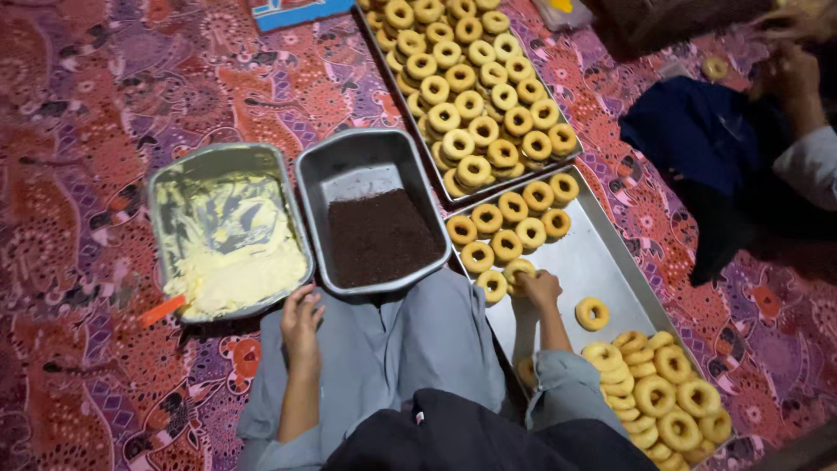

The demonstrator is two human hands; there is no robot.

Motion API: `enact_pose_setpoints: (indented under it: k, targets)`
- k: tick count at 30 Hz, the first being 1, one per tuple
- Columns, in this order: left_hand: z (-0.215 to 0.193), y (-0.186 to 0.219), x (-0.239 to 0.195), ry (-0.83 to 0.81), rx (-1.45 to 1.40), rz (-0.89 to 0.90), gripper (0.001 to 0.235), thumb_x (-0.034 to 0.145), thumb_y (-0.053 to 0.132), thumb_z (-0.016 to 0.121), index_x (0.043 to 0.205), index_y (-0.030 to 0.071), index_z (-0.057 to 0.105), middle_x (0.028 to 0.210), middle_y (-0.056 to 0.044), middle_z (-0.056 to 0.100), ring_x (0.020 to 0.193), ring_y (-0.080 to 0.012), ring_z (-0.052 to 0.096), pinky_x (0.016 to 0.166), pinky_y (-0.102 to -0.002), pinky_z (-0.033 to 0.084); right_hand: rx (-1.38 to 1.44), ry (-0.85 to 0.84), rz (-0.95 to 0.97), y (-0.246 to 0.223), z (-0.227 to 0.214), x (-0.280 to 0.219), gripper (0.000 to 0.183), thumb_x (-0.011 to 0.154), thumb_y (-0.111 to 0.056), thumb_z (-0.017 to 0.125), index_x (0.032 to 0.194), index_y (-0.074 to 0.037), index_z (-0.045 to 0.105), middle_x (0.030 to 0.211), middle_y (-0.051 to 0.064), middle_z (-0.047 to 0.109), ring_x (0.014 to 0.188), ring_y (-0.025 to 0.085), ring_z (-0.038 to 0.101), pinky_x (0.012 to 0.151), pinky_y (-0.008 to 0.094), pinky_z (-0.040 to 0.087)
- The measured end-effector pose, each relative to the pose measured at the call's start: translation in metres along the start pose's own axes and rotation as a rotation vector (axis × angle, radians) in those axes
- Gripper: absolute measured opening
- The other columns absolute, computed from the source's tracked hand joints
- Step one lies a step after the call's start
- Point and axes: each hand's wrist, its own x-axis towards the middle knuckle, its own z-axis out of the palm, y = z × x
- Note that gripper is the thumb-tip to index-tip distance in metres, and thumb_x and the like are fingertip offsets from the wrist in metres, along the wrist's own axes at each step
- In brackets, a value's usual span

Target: The person sits on the floor and repeatedly fills ring-shaped pastries with a cream filling using their fingers, then rolls them in a dark crumb topping and places them on a tray.

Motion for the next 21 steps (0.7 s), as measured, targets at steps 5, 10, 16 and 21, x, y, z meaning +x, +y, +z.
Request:
enact_pose_setpoints:
  k: [5, 10, 16, 21]
  targets:
    - [0.020, 0.000, -0.034, -0.115, 0.008, 0.004, 0.033, 0.101, 0.028, 0.060, 0.125, 0.007, 0.065, 0.120, -0.009, 0.067, 0.108, -0.0187, 0.065, 0.095, -0.032, 0.053, 0.653, 0.205, 0.004, -0.035, 0.011, -0.031, 0.045, 0.086, -0.024, 0.074, 0.121, 0.001, 0.060, 0.115, 0.021, 0.069, 0.101, 0.030, 0.067, 0.091, 0.041, 0.053]
    - [0.070, -0.001, -0.065, -0.413, -0.380, -0.322, 0.042, 0.096, 0.037, 0.051, 0.135, 0.019, 0.054, 0.129, 0.000, 0.063, 0.115, -0.0180, 0.063, 0.091, -0.042, 0.051, 0.658, -0.174, -0.548, -0.118, 0.042, -0.124, 0.044, 0.087, -0.012, 0.073, 0.127, 0.001, 0.061, 0.112, 0.010, 0.072, 0.100, 0.019, 0.069, 0.088, 0.031, 0.056]
    - [0.040, -0.006, -0.055, -0.368, -0.825, -0.184, 0.052, 0.108, 0.049, 0.047, 0.134, 0.006, 0.056, 0.126, -0.013, 0.064, 0.117, -0.0298, 0.062, 0.104, -0.047, 0.049, 0.771, -1.026, -0.580, -0.192, 0.041, -0.221, 0.029, 0.090, -0.008, 0.068, 0.118, 0.000, 0.069, 0.103, 0.011, 0.073, 0.093, 0.020, 0.069, 0.082, 0.032, 0.058]
    - [-0.014, -0.022, -0.039, -0.245, -1.046, -0.295, 0.054, 0.094, 0.058, 0.047, 0.114, 0.011, 0.062, 0.113, -0.010, 0.067, 0.107, -0.0296, 0.067, 0.095, -0.048, 0.056, 0.630, -0.416, -0.978, -0.257, 0.058, -0.261, 0.033, 0.099, -0.018, 0.067, 0.128, -0.002, 0.061, 0.114, 0.012, 0.071, 0.100, 0.021, 0.069, 0.088, 0.032, 0.056]
